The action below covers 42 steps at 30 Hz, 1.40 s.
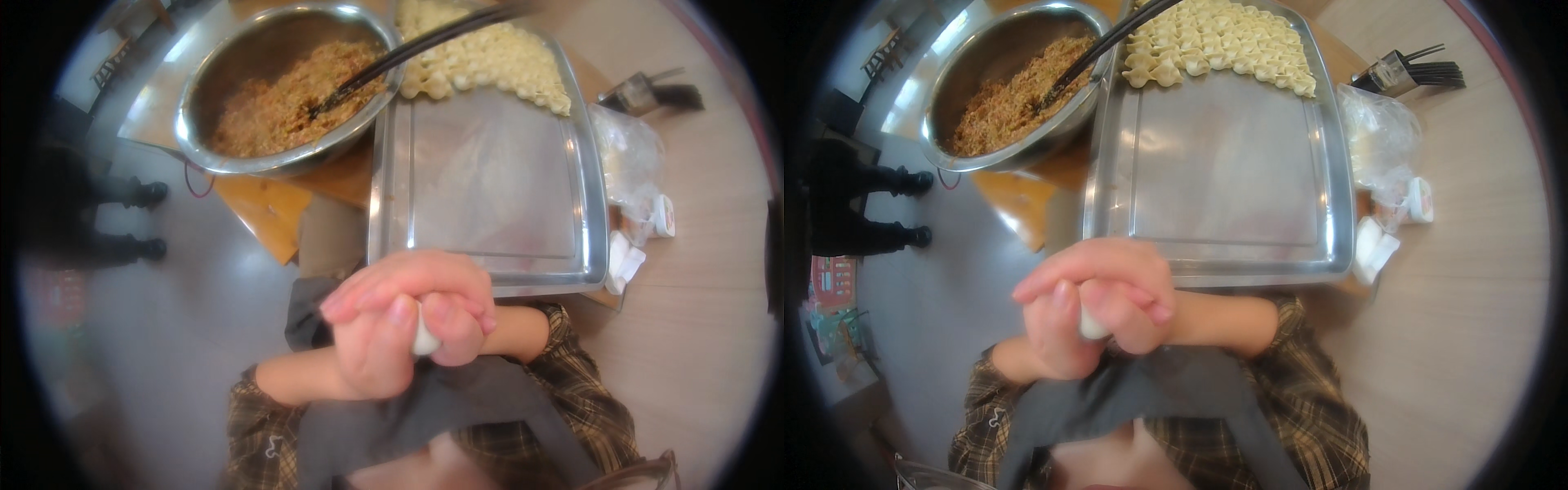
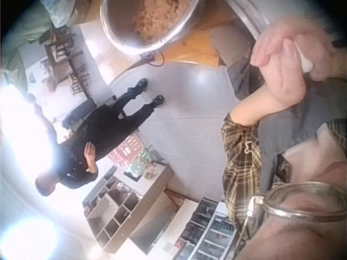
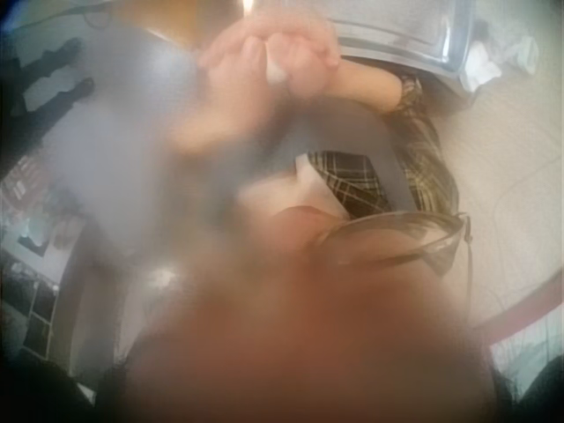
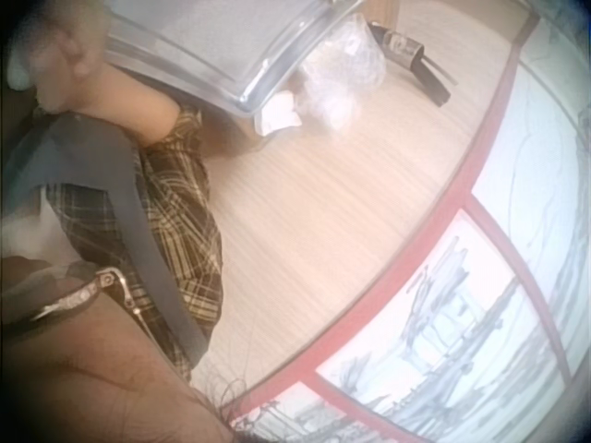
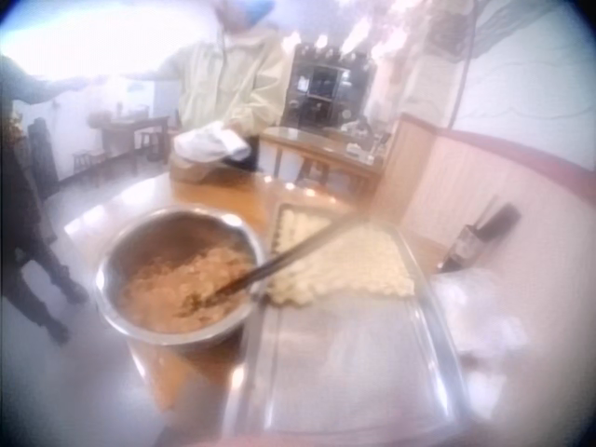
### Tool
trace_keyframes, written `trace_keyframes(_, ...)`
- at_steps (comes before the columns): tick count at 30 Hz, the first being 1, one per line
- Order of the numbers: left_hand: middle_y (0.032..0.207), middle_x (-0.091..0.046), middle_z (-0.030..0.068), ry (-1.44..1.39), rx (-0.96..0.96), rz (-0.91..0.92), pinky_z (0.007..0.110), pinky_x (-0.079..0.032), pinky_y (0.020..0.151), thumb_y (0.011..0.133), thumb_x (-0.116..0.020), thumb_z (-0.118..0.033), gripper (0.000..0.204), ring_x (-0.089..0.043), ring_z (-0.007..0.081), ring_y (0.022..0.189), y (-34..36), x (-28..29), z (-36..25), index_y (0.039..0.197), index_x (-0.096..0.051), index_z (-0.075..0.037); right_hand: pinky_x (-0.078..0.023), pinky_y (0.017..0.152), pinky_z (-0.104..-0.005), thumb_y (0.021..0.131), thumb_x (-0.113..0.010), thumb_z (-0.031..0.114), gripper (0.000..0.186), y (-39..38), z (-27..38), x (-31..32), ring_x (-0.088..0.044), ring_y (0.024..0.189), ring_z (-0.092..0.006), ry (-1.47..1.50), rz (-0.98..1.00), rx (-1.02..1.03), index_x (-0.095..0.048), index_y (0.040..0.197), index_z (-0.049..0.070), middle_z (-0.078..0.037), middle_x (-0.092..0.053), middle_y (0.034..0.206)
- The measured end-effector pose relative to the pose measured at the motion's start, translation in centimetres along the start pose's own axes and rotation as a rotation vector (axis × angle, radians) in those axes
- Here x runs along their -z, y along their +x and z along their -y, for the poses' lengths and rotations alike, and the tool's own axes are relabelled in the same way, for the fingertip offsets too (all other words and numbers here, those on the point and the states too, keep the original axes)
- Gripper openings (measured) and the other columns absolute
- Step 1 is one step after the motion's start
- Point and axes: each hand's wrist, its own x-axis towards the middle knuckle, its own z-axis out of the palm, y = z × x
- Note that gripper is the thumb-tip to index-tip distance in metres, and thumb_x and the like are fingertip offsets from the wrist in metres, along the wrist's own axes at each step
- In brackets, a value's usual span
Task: The person repeatedly places filling into round dough wrappers using chopsticks, folds and seals each dumpling by hand, and places the finished dumplings on a metal tray. The process continues with multiple dumplings being assembled one at a time.
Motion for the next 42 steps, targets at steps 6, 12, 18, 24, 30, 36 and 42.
trace_keyframes(6, 0.096, -0.067, 0.0132, -0.019, 0.013, 0.01, 0.03, -0.051, 0.075, 0.092, -0.035, -0.026, 0.038, -0.063, 0.022, 0.087, -0.2, -0.1, 0.1, 0.1, -0.06, 0.003, -0.052, 0.077, -0.0254, 0.091, -0.063, 0.027, 0.044, 0.2, -1.3, -0.6, -0.063, 0.104, -0.0197, -0.153, -0.1, 0.276, -0.056, 0.126, -0.001, -0.016, -0.064, 0.12)
trace_keyframes(12, 0.095, -0.067, 0.0134, -0.039, 0.025, 0.013, 0.031, -0.051, 0.074, 0.094, -0.035, -0.03, 0.04, -0.063, 0.0227, 0.085, -0.2, -0.1, 0.3, 0.097, -0.059, 0.001, -0.052, 0.079, -0.0266, 0.09, -0.065, 0.028, 0.046, 0.6, -2.4, -1.2, -0.062, 0.104, -0.0206, -0.284, -0.175, 0.493, -0.055, 0.126, -0.001, -0.017, -0.064, 0.12)
trace_keyframes(18, 0.094, -0.067, 0.0135, -0.063, 0.031, 0.007, 0.031, -0.051, 0.072, 0.097, -0.034, -0.035, 0.042, -0.063, 0.0234, 0.083, -0.3, -0.1, 0.3, 0.095, -0.059, -0.001, -0.052, 0.08, -0.0277, 0.089, -0.066, 0.029, 0.049, 1.0, -2.8, -1.5, -0.062, 0.105, -0.0216, -0.367, -0.224, 0.627, -0.055, 0.126, -0.001, -0.017, -0.064, 0.12)
trace_keyframes(24, 0.093, -0.067, 0.0137, -0.091, 0.046, 0.004, 0.032, -0.051, 0.071, 0.099, -0.033, -0.04, 0.045, -0.063, 0.0241, 0.08, -0.4, -0.4, 0.5, 0.092, -0.058, -0.004, -0.051, 0.082, -0.0288, 0.088, -0.068, 0.03, 0.051, 1.5, -3.2, -1.9, -0.061, 0.106, -0.0225, -0.405, -0.268, 0.701, -0.054, 0.126, -0.001, -0.017, -0.063, 0.119)
trace_keyframes(30, 0.092, -0.067, 0.0139, -0.296, 0.108, -0.213, 0.032, -0.051, 0.07, 0.101, -0.032, -0.045, 0.048, -0.063, 0.0248, 0.078, -1.7, -0.1, 0.8, 0.089, -0.058, -0.006, -0.048, 0.096, -0.0369, 0.085, -0.072, 0.045, 0.064, 0.0, -0.6, -0.9, -0.056, 0.12, -0.0314, 0.004, -0.095, 0.053, -0.055, 0.123, -0.003, -0.024, -0.058, 0.127)
trace_keyframes(36, 0.109, -0.067, 0.022, 0.099, -0.561, -0.404, 0.033, -0.047, 0.081, 0.106, -0.025, -0.04, 0.054, -0.057, 0.0244, 0.093, 0.0, 1.8, 2.8, 0.096, -0.063, -0.002, -0.051, 0.087, -0.0346, 0.081, -0.079, 0.022, 0.042, -0.9, 1.3, 1.7, -0.063, 0.101, -0.0262, -0.439, -0.117, 0.154, -0.063, 0.112, 0.0, -0.016, -0.065, 0.108)
trace_keyframes(42, 0.129, -0.052, 0.0197, 0.678, -0.634, -0.349, 0.04, -0.038, 0.096, 0.101, -0.043, -0.044, 0.05, -0.046, 0.0274, 0.116, 0.4, 3.5, 2.1, 0.115, -0.065, -0.001, -0.053, 0.079, -0.0287, 0.081, -0.076, 0.001, 0.022, -0.7, 1.6, 0.9, -0.067, 0.09, -0.0187, -0.328, -0.102, -0.033, -0.068, 0.102, -0.002, -0.011, -0.07, 0.1)
